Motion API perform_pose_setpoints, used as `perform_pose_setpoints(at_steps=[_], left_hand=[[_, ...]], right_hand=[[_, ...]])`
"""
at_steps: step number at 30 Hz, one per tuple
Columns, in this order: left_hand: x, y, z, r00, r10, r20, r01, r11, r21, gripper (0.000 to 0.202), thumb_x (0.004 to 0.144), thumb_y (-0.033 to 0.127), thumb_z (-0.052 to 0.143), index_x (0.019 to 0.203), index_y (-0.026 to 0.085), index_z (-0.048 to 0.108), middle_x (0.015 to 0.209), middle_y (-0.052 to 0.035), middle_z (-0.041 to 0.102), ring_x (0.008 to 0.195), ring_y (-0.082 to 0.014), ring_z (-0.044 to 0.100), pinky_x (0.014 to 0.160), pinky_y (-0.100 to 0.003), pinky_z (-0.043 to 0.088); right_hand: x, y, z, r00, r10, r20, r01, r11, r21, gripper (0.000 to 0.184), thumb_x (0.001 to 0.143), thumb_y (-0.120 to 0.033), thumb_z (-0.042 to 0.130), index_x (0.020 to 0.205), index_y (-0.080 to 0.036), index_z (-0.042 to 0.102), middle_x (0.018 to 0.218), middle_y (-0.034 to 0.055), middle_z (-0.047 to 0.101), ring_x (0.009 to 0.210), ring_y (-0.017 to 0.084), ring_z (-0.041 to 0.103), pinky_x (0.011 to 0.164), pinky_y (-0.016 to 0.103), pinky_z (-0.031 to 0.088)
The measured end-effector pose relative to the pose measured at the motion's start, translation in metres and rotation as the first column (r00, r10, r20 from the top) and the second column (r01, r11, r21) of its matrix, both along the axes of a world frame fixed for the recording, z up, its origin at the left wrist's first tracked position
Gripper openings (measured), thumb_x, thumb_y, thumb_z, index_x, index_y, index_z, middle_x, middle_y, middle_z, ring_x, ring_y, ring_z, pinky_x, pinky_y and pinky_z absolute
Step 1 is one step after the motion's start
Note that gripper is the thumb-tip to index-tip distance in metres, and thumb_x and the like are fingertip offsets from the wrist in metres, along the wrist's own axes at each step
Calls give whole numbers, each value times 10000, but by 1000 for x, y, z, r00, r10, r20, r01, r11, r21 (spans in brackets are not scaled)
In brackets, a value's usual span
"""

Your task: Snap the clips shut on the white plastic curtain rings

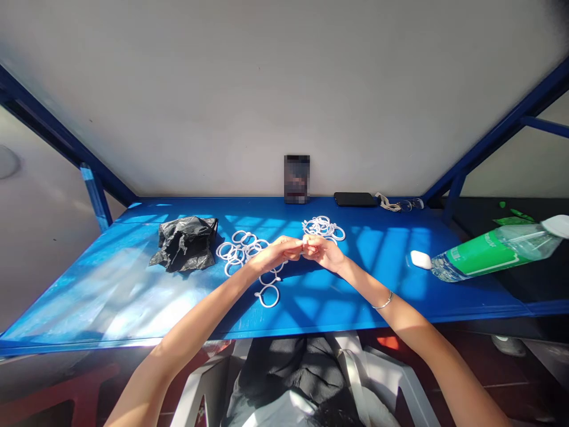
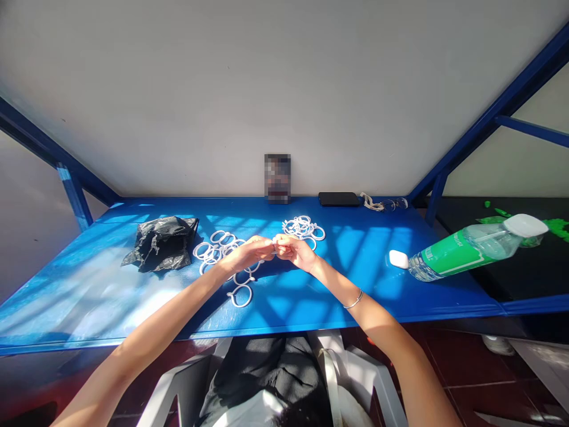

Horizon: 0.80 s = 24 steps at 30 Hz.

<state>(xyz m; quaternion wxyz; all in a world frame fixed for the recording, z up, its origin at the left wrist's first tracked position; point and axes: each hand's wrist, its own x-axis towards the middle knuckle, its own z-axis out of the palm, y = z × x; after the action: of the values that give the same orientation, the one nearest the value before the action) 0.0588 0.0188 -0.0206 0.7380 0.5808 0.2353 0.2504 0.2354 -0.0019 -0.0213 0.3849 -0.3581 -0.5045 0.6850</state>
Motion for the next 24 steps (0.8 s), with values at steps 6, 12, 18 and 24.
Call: perform_pose_setpoints(at_steps=[6,12,18,24], left_hand=[[0,1,10,993,117,-17,-117,993,12,509,747,583,559,594,200,261,587,33,258,563,-88,244,579,-296,318],[-20,17,11,940,248,-235,-106,864,492,414,813,498,574,1055,163,590,1081,-92,626,826,-168,559,702,-287,444],[-37,23,14,768,254,-588,374,569,733,176,812,257,565,894,141,668,934,-68,643,815,-180,570,699,-270,411],[-38,21,15,672,246,-699,565,439,698,156,732,190,650,878,135,663,880,-53,588,767,-178,520,664,-274,361]], right_hand=[[1,1,1,995,-97,36,94,993,76,345,811,-499,551,680,-242,363,600,-45,309,512,115,271,462,251,319],[22,14,3,864,-357,354,197,888,416,321,838,-511,556,737,-207,538,738,22,564,625,150,490,564,276,393],[48,21,8,338,-765,548,87,605,792,237,926,-319,483,740,-196,564,812,51,634,704,171,559,605,267,334],[56,20,3,66,-763,643,-144,631,762,162,885,-246,535,774,-183,633,844,71,672,713,187,614,544,257,263]])
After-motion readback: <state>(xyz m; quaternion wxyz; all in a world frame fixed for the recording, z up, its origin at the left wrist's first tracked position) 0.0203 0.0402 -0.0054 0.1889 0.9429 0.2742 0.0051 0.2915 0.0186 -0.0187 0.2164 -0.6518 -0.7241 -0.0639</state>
